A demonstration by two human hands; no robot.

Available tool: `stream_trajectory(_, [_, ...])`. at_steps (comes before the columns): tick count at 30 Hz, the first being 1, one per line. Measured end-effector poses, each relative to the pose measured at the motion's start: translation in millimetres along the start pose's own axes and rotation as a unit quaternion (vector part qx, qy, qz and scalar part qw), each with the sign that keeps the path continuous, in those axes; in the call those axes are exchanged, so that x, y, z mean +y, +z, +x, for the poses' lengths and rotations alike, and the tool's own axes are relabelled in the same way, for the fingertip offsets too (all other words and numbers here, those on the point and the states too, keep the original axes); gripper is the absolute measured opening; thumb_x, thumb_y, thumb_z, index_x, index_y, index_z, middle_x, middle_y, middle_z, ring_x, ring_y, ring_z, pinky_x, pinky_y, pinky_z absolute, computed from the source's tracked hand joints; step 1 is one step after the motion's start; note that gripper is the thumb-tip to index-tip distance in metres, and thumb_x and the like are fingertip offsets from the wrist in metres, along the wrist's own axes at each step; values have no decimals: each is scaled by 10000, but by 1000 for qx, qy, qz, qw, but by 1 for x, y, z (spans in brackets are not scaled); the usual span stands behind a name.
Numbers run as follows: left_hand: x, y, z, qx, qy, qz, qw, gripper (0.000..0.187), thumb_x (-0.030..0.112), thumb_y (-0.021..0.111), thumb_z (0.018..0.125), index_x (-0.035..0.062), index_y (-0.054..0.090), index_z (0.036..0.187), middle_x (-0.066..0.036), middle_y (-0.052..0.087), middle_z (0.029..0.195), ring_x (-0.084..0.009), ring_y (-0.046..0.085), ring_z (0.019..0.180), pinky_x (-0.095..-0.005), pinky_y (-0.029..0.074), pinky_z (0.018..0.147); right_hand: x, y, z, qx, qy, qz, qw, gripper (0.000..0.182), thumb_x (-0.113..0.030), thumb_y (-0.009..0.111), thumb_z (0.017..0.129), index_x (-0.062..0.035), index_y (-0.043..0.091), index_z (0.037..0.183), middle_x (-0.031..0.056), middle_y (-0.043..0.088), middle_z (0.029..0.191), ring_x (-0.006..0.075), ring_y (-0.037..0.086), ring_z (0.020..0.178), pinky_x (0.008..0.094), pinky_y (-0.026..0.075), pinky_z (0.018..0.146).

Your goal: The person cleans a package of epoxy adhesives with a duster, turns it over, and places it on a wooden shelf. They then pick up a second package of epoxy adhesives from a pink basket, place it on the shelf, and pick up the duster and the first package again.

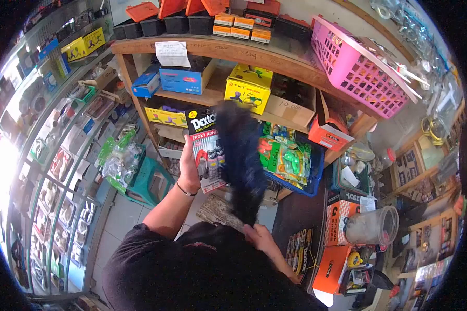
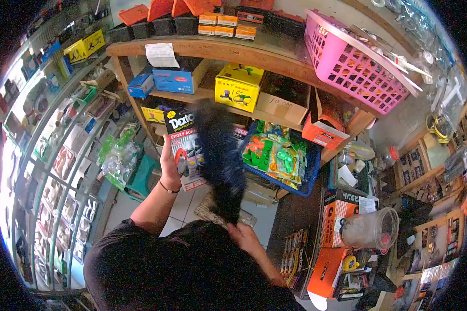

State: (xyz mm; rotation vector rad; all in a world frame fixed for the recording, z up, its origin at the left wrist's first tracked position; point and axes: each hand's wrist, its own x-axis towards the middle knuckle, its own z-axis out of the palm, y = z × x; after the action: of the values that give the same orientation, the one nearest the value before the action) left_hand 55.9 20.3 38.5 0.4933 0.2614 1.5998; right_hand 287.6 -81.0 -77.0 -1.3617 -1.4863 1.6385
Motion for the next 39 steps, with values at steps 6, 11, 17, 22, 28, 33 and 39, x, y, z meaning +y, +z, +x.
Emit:
stream_trajectory(6, [13,-14,0,-44,-16,31,998,618,538,339,861,27,435,1195,-142,533,1117,-268,544,978,-390,434,858,-4,13,1,8,-36,-94,995,427,-389,475,874,13,510,732,82,517,597,181,480,557,348,390,535])
stream_trajectory(11, [15,-10,0,-124,-59,70,988,505,436,327,904,26,443,1174,-130,555,1073,-249,553,958,-354,442,861,-9,5,-4,-39,-188,-256,948,418,-352,487,872,32,486,706,125,524,605,220,475,539,363,377,516])
stream_trajectory(17, [19,-34,2,-119,-23,-86,989,666,561,324,849,22,382,1236,-182,501,1155,-327,521,1011,-451,421,866,5,12,3,-20,-75,-176,981,360,-301,523,856,18,491,692,219,480,618,324,429,531,377,358,509])
stream_trajectory(22, [29,0,-15,44,69,154,985,659,551,321,856,23,376,1245,-185,493,1168,-307,529,1011,-429,438,859,0,24,3,-49,-95,-81,991,371,-312,523,852,29,493,707,192,488,611,299,412,522,375,359,518])
stream_trajectory(28, [37,-8,-26,-70,-19,30,997,665,525,329,853,7,327,1270,-184,434,1235,-359,493,1048,-495,427,852,0,21,11,-104,-126,-167,972,417,-353,496,858,35,503,705,149,444,581,201,397,521,364,353,523])
stream_trajectory(33, [43,6,-33,5,56,-17,998,630,523,334,867,6,404,1221,-187,495,1162,-314,554,973,-430,461,838,-5,23,16,-83,-86,-104,987,420,-355,487,861,33,508,703,154,474,585,193,445,535,363,366,532])
stream_trajectory(39, [41,-5,-26,-27,29,26,999,774,632,309,809,6,346,1262,-184,482,1183,-358,527,997,-500,432,844,-30,24,8,-68,-76,-124,987,427,-366,487,862,32,504,706,153,483,597,205,464,560,352,372,535])
